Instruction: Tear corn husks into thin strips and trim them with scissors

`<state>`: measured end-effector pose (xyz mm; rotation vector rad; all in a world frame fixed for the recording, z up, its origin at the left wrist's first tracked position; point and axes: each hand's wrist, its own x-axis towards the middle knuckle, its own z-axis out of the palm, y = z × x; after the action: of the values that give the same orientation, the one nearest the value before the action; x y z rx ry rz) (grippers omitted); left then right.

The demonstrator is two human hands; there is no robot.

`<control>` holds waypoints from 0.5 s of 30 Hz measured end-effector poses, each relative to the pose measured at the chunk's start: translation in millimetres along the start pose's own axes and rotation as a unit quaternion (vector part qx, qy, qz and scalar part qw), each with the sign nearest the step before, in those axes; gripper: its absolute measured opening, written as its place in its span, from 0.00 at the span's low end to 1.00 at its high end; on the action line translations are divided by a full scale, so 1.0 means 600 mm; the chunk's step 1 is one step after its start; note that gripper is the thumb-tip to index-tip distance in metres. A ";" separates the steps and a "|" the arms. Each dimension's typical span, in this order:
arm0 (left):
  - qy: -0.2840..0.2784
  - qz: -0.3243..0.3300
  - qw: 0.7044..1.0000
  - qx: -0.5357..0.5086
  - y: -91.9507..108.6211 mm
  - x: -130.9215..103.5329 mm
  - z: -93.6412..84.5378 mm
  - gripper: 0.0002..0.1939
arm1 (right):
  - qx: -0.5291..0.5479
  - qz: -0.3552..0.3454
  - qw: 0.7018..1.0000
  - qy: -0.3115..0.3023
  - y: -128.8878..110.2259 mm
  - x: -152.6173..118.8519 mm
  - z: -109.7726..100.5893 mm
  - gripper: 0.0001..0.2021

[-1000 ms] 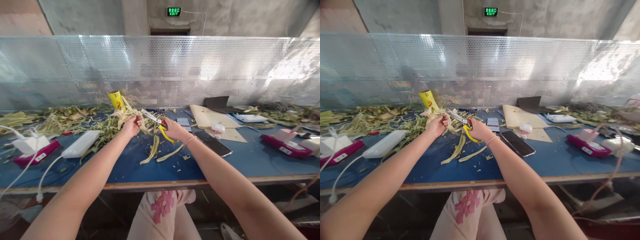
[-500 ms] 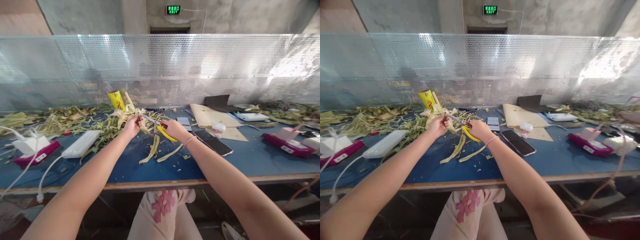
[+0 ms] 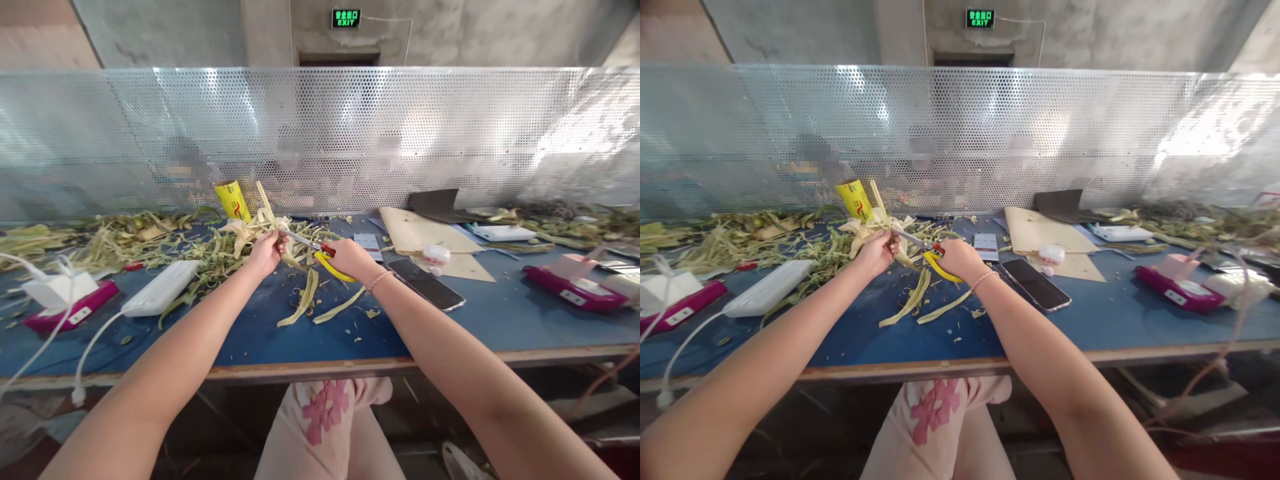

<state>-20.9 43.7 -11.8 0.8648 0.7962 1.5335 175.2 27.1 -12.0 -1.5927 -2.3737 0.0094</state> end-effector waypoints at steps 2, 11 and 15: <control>-0.006 0.003 1.000 0.003 -0.001 0.001 -0.002 0.14 | -0.001 0.000 1.000 0.001 0.000 0.000 0.000 0.23; -0.016 0.006 1.000 0.008 -0.001 -0.003 0.000 0.13 | 0.004 0.004 1.000 -0.006 0.003 0.005 0.007 0.25; -0.010 0.002 1.000 0.005 0.002 -0.007 0.004 0.13 | 0.006 0.000 1.000 0.000 0.003 0.008 0.010 0.28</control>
<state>-19.2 39.8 -10.1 0.8884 0.7885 1.5238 173.8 33.1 -17.1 -1.5868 -2.3699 0.0248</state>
